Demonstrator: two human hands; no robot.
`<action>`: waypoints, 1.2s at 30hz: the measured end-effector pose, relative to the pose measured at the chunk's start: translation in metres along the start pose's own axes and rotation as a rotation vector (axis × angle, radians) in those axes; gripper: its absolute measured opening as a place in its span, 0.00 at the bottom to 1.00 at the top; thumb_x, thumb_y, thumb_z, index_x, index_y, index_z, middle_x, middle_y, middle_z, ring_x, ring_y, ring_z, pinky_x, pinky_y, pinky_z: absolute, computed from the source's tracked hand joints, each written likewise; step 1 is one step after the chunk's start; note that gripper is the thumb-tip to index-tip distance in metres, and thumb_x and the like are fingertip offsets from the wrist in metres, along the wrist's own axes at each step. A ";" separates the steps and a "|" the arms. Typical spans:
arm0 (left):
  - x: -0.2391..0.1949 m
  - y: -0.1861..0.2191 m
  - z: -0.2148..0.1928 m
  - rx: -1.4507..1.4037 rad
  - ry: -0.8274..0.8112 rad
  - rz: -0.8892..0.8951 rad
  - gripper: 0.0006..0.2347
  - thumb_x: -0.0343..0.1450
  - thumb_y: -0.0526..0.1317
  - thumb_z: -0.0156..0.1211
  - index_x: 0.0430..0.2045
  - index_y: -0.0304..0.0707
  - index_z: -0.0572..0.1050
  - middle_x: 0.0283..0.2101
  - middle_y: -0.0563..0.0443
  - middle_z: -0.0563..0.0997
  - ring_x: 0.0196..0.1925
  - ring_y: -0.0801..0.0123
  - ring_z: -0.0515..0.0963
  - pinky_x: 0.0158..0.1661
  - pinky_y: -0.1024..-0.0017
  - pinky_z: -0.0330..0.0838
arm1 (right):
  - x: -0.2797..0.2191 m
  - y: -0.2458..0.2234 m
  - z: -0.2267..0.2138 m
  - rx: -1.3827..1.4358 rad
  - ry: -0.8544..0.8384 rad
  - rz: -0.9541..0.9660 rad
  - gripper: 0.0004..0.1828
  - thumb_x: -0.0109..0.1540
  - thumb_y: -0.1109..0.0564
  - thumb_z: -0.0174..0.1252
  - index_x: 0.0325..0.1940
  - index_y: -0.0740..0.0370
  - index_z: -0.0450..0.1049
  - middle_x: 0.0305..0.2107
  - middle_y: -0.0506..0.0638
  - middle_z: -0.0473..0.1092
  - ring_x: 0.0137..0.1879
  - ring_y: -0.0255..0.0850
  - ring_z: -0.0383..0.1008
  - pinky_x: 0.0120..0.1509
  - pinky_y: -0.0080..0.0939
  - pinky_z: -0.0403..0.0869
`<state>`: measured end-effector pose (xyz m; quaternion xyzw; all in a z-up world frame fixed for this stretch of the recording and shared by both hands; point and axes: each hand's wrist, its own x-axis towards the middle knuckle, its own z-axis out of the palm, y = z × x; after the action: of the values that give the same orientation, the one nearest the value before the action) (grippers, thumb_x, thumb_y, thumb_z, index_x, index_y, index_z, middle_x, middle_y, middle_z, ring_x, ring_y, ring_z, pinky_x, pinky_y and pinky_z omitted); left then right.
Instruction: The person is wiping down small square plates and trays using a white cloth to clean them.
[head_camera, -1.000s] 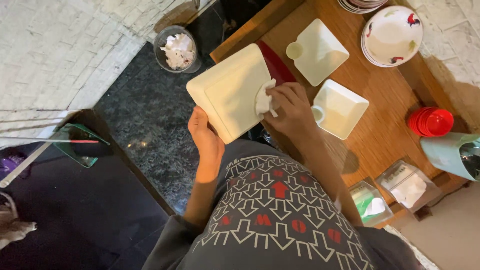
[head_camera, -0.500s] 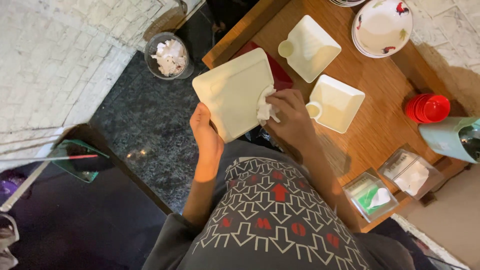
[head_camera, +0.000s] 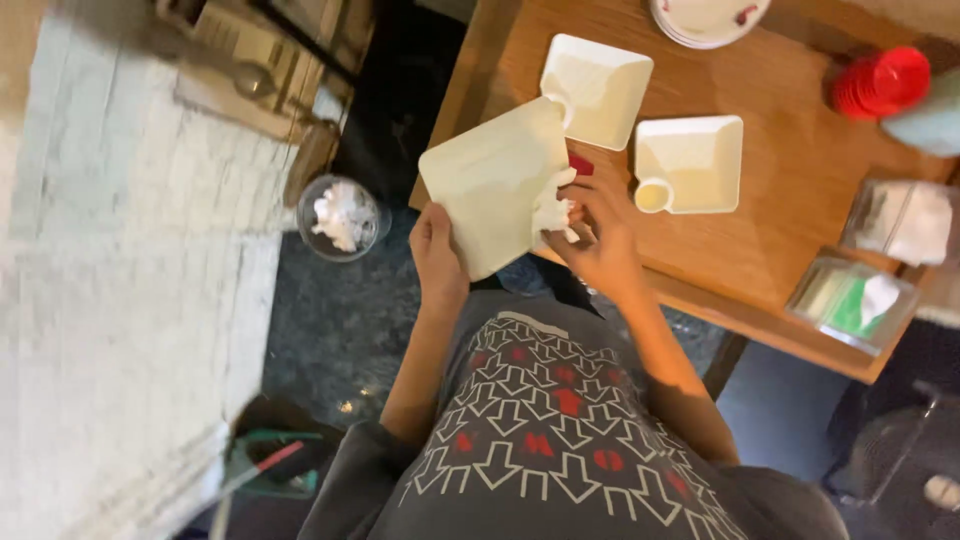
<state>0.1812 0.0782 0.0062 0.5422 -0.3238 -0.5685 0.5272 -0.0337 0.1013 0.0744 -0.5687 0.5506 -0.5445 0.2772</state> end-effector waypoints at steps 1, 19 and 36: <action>0.002 0.020 0.006 0.005 -0.030 -0.013 0.18 0.81 0.52 0.45 0.27 0.42 0.74 0.26 0.56 0.77 0.29 0.74 0.78 0.37 0.71 0.76 | 0.001 0.002 0.003 -0.016 0.026 0.012 0.20 0.58 0.65 0.71 0.53 0.63 0.77 0.41 0.58 0.72 0.47 0.50 0.76 0.58 0.49 0.75; -0.045 0.023 0.021 -0.005 -0.255 -0.129 0.15 0.80 0.48 0.47 0.43 0.35 0.76 0.33 0.48 0.82 0.34 0.67 0.84 0.37 0.69 0.82 | -0.087 0.042 -0.029 -0.076 -0.009 0.110 0.28 0.51 0.67 0.71 0.55 0.63 0.74 0.44 0.58 0.73 0.50 0.55 0.76 0.57 0.53 0.75; -0.052 -0.039 0.011 -0.073 -0.618 -0.013 0.19 0.79 0.48 0.48 0.56 0.30 0.72 0.39 0.42 0.84 0.38 0.63 0.85 0.38 0.67 0.82 | -0.134 0.061 -0.061 -0.208 0.084 -0.107 0.18 0.53 0.63 0.75 0.46 0.64 0.81 0.46 0.62 0.74 0.48 0.59 0.75 0.53 0.53 0.75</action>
<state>0.1538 0.1341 -0.0138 0.3265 -0.4444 -0.7212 0.4193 -0.0827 0.2282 -0.0079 -0.5996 0.5842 -0.5219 0.1639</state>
